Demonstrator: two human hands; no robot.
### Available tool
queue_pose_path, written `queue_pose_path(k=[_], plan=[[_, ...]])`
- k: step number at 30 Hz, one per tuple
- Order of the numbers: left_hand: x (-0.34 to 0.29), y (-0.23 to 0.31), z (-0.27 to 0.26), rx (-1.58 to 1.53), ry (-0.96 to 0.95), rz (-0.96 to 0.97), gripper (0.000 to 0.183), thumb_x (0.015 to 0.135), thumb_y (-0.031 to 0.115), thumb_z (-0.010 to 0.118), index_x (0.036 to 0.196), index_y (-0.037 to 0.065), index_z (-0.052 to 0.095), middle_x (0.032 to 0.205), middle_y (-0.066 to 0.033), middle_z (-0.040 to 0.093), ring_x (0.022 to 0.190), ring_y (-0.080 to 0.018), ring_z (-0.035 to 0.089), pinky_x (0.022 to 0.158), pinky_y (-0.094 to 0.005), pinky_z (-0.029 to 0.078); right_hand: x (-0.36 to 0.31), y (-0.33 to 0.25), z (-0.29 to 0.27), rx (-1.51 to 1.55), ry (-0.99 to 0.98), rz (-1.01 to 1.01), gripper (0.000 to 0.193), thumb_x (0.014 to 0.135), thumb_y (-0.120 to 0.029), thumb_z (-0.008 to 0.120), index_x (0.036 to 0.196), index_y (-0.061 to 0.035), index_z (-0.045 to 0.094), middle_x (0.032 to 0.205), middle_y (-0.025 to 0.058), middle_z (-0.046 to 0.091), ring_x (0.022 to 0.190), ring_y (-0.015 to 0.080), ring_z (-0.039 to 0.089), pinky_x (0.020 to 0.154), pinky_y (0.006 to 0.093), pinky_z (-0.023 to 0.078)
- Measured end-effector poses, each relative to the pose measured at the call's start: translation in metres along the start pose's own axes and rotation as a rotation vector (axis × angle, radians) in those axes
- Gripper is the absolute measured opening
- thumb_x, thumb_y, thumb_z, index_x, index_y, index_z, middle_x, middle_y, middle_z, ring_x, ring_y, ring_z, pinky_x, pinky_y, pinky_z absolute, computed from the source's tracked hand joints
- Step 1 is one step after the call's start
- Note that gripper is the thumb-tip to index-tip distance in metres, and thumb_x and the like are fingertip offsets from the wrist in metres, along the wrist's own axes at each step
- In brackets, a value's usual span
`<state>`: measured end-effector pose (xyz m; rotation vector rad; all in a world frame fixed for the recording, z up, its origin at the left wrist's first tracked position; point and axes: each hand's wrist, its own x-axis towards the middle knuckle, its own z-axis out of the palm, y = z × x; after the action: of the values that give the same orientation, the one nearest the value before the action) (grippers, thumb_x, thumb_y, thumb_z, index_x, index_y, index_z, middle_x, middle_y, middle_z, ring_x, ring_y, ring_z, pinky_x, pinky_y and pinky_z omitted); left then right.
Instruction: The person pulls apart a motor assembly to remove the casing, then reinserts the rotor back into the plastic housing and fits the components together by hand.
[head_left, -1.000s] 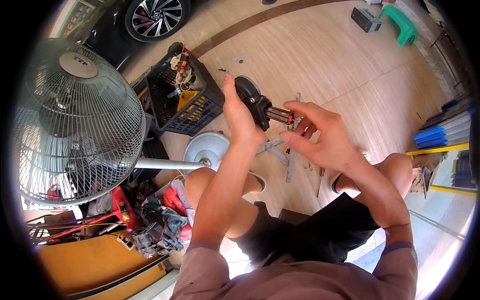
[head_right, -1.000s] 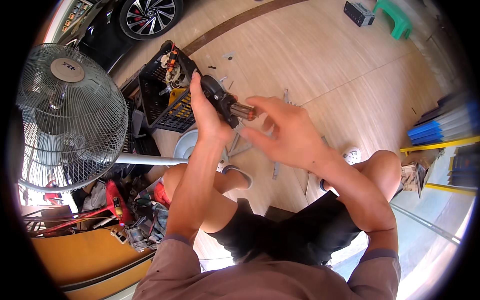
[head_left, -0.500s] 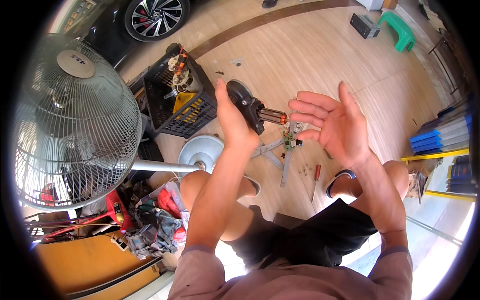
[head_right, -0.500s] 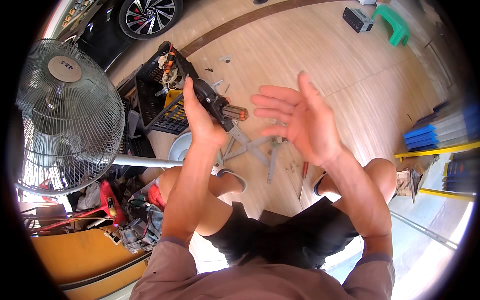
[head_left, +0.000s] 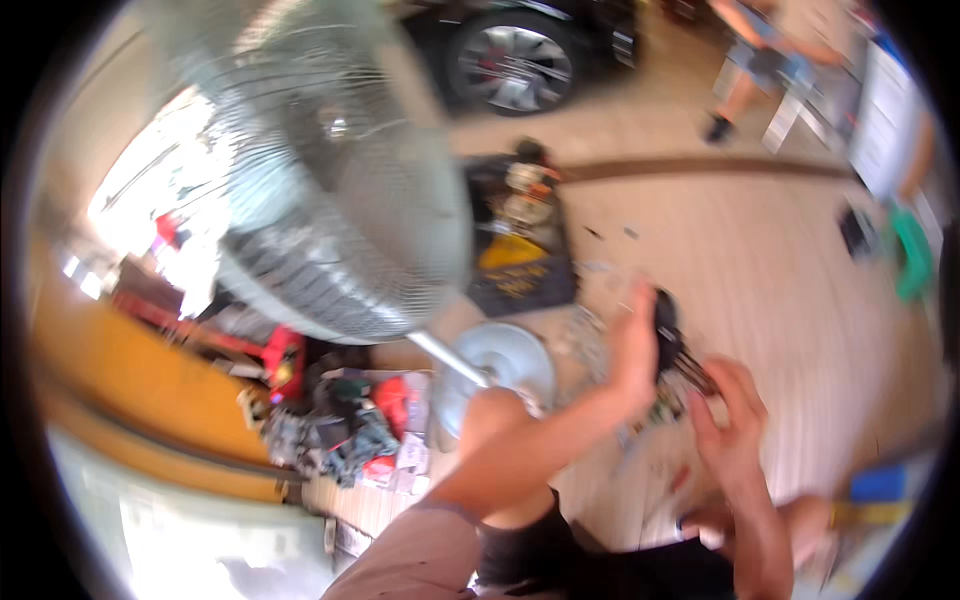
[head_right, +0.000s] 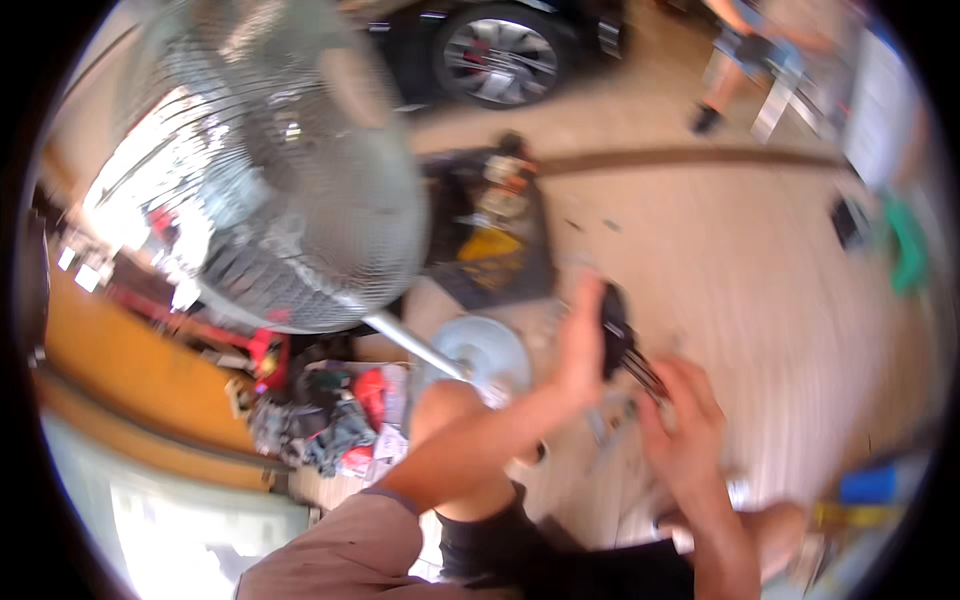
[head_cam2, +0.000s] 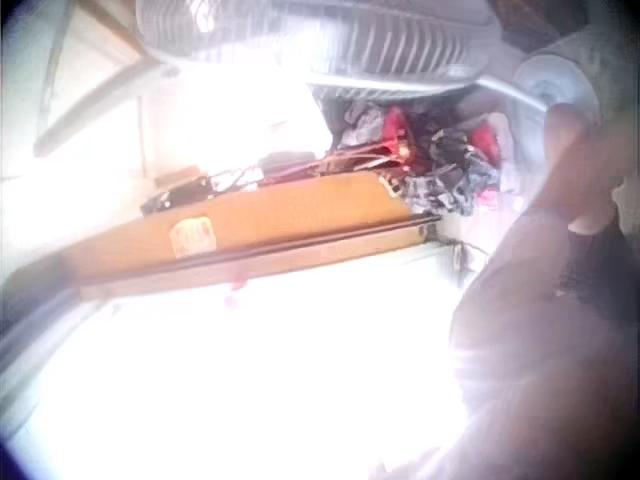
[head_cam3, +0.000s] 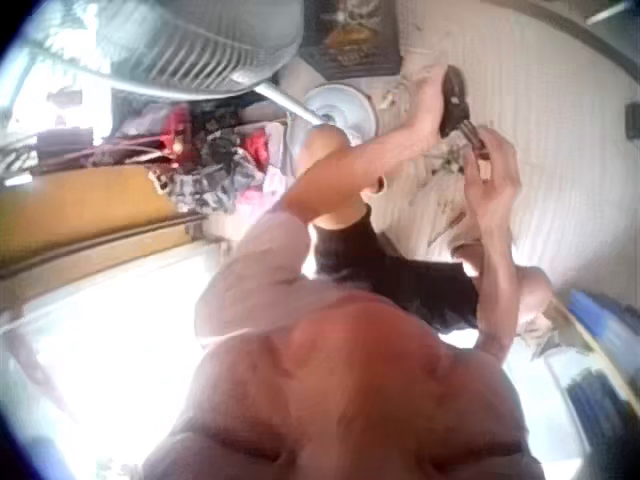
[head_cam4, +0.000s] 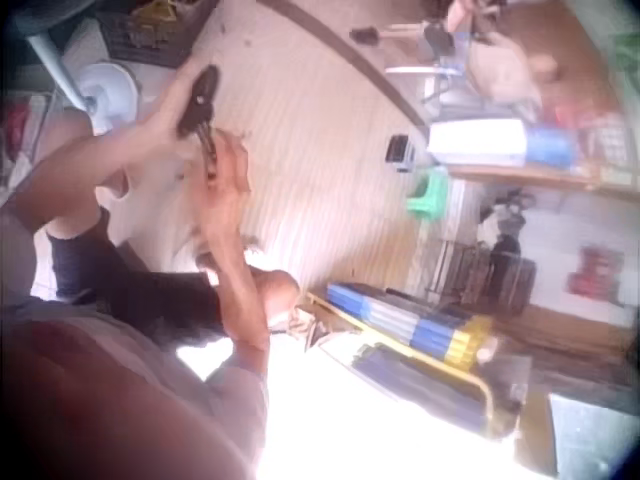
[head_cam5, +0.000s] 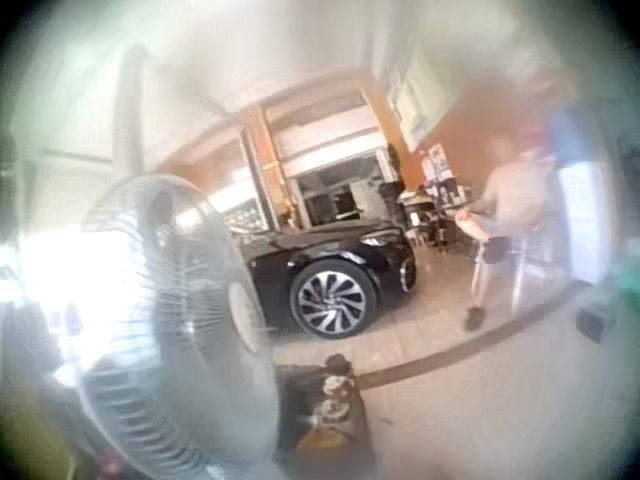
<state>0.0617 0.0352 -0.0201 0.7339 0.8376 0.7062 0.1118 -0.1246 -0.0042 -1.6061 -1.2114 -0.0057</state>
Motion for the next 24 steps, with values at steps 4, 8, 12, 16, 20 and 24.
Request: queue_pose_path(k=[4, 8, 12, 16, 20, 24], plan=[[-0.013, -0.008, 0.018, -0.116, -0.052, -0.094, 0.05, 0.092, 0.06, 0.058, 0.085, 0.011, 0.057, 0.072, 0.0012, 0.053, 0.056, -0.0096, 0.053, 0.05, -0.0269, 0.043, -0.008, 0.01, -0.005, -0.063, 0.002, -0.024, 0.032, 0.082, 0.008, 0.066, 0.113, 0.0028, 0.063, 0.112, 0.0175, 0.063, 0.091, 0.0272, 0.066, 0.072, 0.0333, 0.055], [-0.016, 0.001, 0.004, -0.175, -0.065, -0.088, 0.053, 0.09, 0.063, 0.059, 0.088, 0.01, 0.054, 0.07, 0.0012, 0.051, 0.056, -0.0099, 0.053, 0.05, -0.0266, 0.043, -0.004, 0.006, 0.003, -0.046, -0.042, 0.097, 0.026, 0.083, 0.004, 0.066, 0.109, 0.0047, 0.063, 0.106, 0.0161, 0.064, 0.083, 0.0261, 0.065, 0.07, 0.0334, 0.054], [-0.019, 0.002, 0.003, -0.145, -0.038, -0.067, 0.055, 0.089, 0.063, 0.059, 0.088, 0.008, 0.054, 0.07, -0.0001, 0.053, 0.058, -0.0106, 0.055, 0.05, -0.0266, 0.044, -0.003, 0.012, -0.001, -0.046, -0.098, 0.173, 0.023, 0.087, -0.001, 0.066, 0.109, 0.0056, 0.062, 0.089, 0.0125, 0.065, 0.071, 0.0206, 0.063, 0.065, 0.0322, 0.052], [-0.017, 0.0, -0.003, -0.1, -0.071, -0.022, 0.056, 0.089, 0.063, 0.059, 0.088, 0.007, 0.055, 0.07, -0.0008, 0.053, 0.058, -0.0106, 0.055, 0.053, -0.0262, 0.045, -0.003, 0.01, 0.006, 0.184, -0.1, 0.452, 0.021, 0.097, -0.015, 0.062, 0.102, 0.0051, 0.063, 0.072, 0.0061, 0.061, 0.061, 0.0111, 0.059, 0.054, 0.0265, 0.051], [-0.016, 0.001, -0.002, -0.07, -0.044, 0.029, 0.046, 0.091, 0.055, 0.062, 0.084, 0.01, 0.054, 0.071, 0.0019, 0.053, 0.058, -0.0077, 0.051, 0.049, -0.0257, 0.041, -0.001, 0.022, 0.002, 0.416, -0.184, 0.668, 0.033, 0.103, -0.028, 0.054, 0.097, 0.0031, 0.064, 0.07, 0.0035, 0.059, 0.06, 0.0078, 0.057, 0.046, 0.0226, 0.049], [-0.021, 0.005, 0.002, -0.101, -0.094, -0.018, 0.047, 0.09, 0.056, 0.063, 0.083, 0.01, 0.054, 0.068, 0.0019, 0.052, 0.054, -0.0079, 0.05, 0.048, -0.0239, 0.04, -0.004, 0.027, 0.001, 0.424, -0.199, 0.747, 0.034, 0.104, -0.029, 0.051, 0.104, 0.0033, 0.062, 0.072, 0.0033, 0.058, 0.06, 0.0078, 0.056, 0.05, 0.0231, 0.049]])
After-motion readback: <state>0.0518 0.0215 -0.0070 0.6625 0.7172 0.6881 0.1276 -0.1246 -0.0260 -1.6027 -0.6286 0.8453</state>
